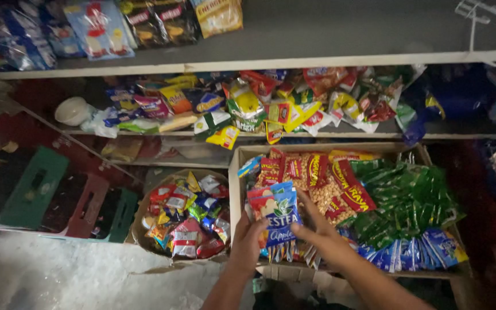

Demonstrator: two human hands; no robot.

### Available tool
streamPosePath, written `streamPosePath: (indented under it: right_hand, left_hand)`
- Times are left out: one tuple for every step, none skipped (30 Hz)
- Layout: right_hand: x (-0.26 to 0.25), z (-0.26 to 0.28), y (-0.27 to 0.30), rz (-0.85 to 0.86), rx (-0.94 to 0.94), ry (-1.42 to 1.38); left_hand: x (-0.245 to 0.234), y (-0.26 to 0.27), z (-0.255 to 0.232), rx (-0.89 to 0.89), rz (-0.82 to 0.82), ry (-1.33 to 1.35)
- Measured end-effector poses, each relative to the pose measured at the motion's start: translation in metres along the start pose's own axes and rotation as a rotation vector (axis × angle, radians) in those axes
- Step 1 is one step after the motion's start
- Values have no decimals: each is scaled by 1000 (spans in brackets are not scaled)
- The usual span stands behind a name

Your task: Organizing and stocking sachets of drink mix and snack bags on grocery store shelves.

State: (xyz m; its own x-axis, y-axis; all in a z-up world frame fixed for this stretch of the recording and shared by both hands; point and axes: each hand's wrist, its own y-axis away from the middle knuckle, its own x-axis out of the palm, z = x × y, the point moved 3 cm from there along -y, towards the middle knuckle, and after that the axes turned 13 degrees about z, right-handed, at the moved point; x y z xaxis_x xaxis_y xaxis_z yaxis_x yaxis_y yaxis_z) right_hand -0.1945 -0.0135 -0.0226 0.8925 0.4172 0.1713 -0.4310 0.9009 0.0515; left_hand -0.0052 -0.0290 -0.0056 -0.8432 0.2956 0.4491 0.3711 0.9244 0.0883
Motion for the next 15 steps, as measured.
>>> streamPosePath:
  right_hand:
    - [4,7,1,5,-8,7]
    - [8,12,2,-34,39,-45]
    - [12,16,3,-71,88,-98]
    - [12,16,4,-65,82,-92]
    - [13,16,5,-64,44,-113]
    - [14,16,6,-64,7,-134]
    - [16,18,9,-58,1,-128]
    - [15,17,12,-131,90,-133]
    - [15,16,16,-208,182,-139]
    - [12,10,17,-206,178,-135]
    - [10,6,18,-192,41,-121]
    - [7,2,20,-176,-97,-107]
    - [5,5,22,-177,-95,-104]
    - [4,5,25,-172,-36,-85]
    - [2,6,26,-168,22,-64]
  left_hand:
    - [1,3,4,11,2,-2]
    - [2,5,7,38,-11,-60]
    - [2,8,10,63,-26,-118]
    - [9,11,8,74,-28,-120]
    - [14,14,5,131,-67,-109]
    - [20,17,1,187,-105,-98]
    - [20,18,9,198,-106,-99]
    - [22,19,16,249,-74,-114]
    - [24,20,23,297,-39,-128]
    - [25,19,26,302,-38,-128]
    - [27,19,30,275,-58,-182]
    - [28,19,35,247,-77,-236]
    - [33,22,31,247,-76,-233]
    - [37,25,26,236,-90,-266]
    - [41,27,23,227,-101,-299]
